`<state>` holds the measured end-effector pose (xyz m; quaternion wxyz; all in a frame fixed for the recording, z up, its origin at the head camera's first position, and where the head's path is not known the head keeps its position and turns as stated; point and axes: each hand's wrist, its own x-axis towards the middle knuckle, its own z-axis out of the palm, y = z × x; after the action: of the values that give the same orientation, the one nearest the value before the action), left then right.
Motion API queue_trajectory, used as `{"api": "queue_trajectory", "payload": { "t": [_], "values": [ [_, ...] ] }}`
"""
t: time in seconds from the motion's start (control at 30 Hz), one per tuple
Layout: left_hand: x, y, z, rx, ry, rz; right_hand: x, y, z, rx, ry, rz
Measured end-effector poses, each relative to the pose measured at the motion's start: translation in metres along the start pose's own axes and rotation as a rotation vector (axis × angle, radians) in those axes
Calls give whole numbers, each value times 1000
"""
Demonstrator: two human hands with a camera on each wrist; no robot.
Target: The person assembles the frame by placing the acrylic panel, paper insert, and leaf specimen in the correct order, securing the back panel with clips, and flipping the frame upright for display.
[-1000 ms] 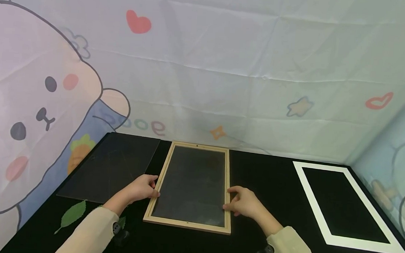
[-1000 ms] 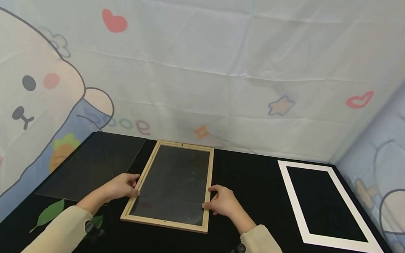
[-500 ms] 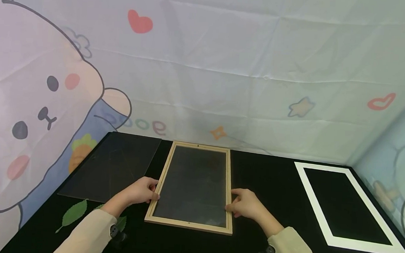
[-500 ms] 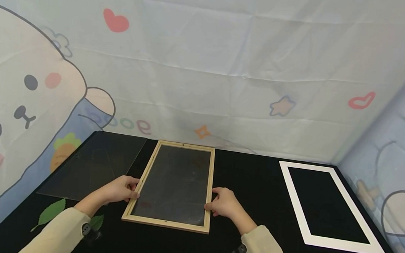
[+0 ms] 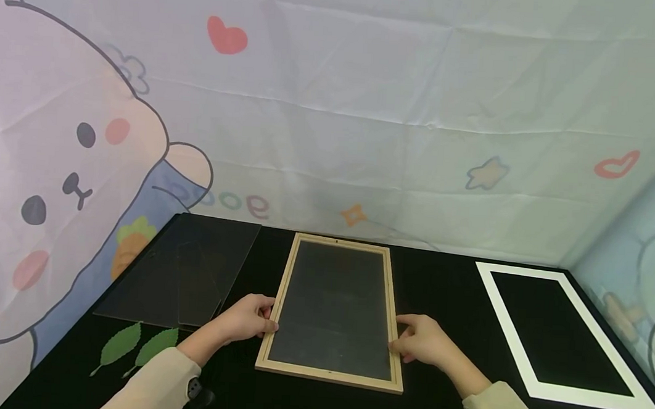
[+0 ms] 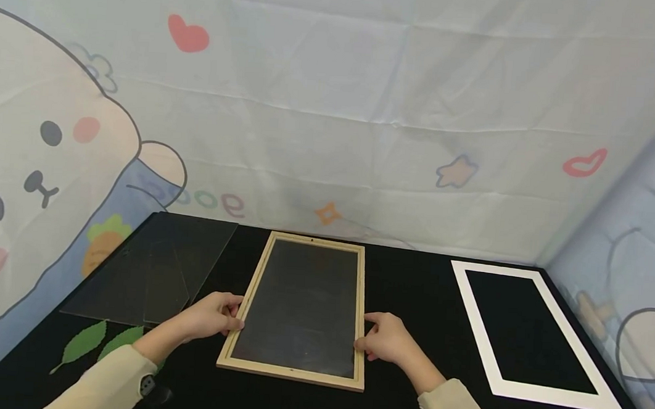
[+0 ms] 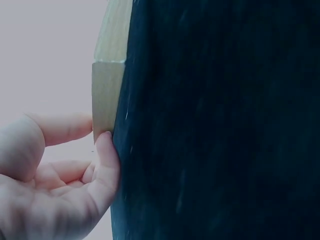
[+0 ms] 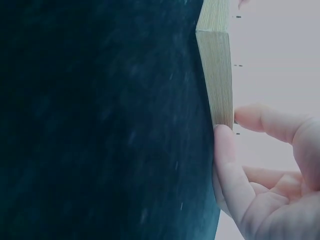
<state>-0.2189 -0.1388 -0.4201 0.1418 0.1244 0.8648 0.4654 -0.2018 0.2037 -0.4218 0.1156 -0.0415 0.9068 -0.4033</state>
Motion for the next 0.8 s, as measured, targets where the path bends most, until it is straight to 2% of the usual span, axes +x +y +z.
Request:
{"api": "queue_trajectory", "payload": {
  "t": [0.37, 0.53, 0.8],
  "values": [
    [-6, 11, 34, -16, 3, 27, -22, 20, -19, -11, -46, -14],
    [-9, 15, 40, -9, -14, 46, -30, 26, -23, 7, -64, -20],
    [-12, 17, 44, 24, -23, 17, -33, 29, -22, 6, -60, -6]
  ]
}}
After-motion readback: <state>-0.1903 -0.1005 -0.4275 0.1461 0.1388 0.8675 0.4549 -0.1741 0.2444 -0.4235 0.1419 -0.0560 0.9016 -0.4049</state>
